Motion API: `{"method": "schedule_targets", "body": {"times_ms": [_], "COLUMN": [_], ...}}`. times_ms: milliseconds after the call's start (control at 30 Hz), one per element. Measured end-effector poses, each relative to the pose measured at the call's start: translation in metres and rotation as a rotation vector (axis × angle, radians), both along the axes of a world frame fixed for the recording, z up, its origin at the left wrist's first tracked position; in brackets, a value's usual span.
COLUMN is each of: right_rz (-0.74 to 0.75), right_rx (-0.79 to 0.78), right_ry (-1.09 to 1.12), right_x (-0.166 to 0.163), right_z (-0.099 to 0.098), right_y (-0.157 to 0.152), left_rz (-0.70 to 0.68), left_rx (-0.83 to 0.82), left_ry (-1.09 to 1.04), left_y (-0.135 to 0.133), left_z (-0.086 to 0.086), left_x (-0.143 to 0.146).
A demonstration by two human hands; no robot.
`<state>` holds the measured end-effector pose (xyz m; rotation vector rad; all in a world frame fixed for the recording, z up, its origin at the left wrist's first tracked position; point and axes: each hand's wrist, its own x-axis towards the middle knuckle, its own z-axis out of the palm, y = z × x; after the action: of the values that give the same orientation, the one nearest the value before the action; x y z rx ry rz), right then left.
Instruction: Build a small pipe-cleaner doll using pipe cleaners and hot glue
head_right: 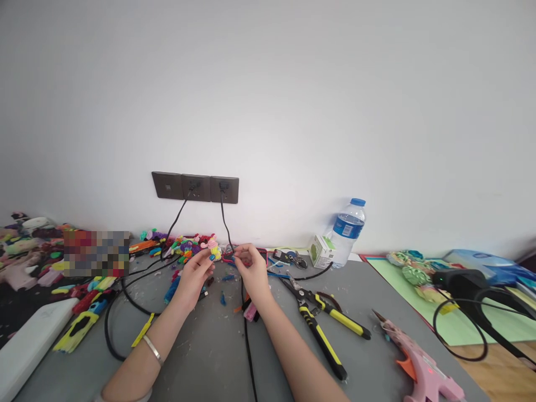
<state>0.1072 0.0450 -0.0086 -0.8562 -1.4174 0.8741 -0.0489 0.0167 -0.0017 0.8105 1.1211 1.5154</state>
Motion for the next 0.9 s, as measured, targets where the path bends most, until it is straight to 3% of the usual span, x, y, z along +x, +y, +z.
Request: {"method": "schedule_targets", "body": {"times_ms": [200,433,900], "right_rz": [-0.123,-0.137,-0.160], "right_rx": [0.175,0.479,0.384], "right_ry": [-0.095,-0.298,-0.235], "right_x": [0.001,-0.002,-0.003], "right_z": [0.013,0.020,0.020], "right_y": [-0.011,-0.021,-0.020], "left_rz": [-0.068,-0.131,-0.133], "left_rx": [0.050,0.106,0.107], "left_ry": [0.169,0.231,0.271], "left_y": [-0.004,-0.006,-0.005], "left_z": [0.007,0.009,0.007], "left_x": [0.003,0.006,0.006]}}
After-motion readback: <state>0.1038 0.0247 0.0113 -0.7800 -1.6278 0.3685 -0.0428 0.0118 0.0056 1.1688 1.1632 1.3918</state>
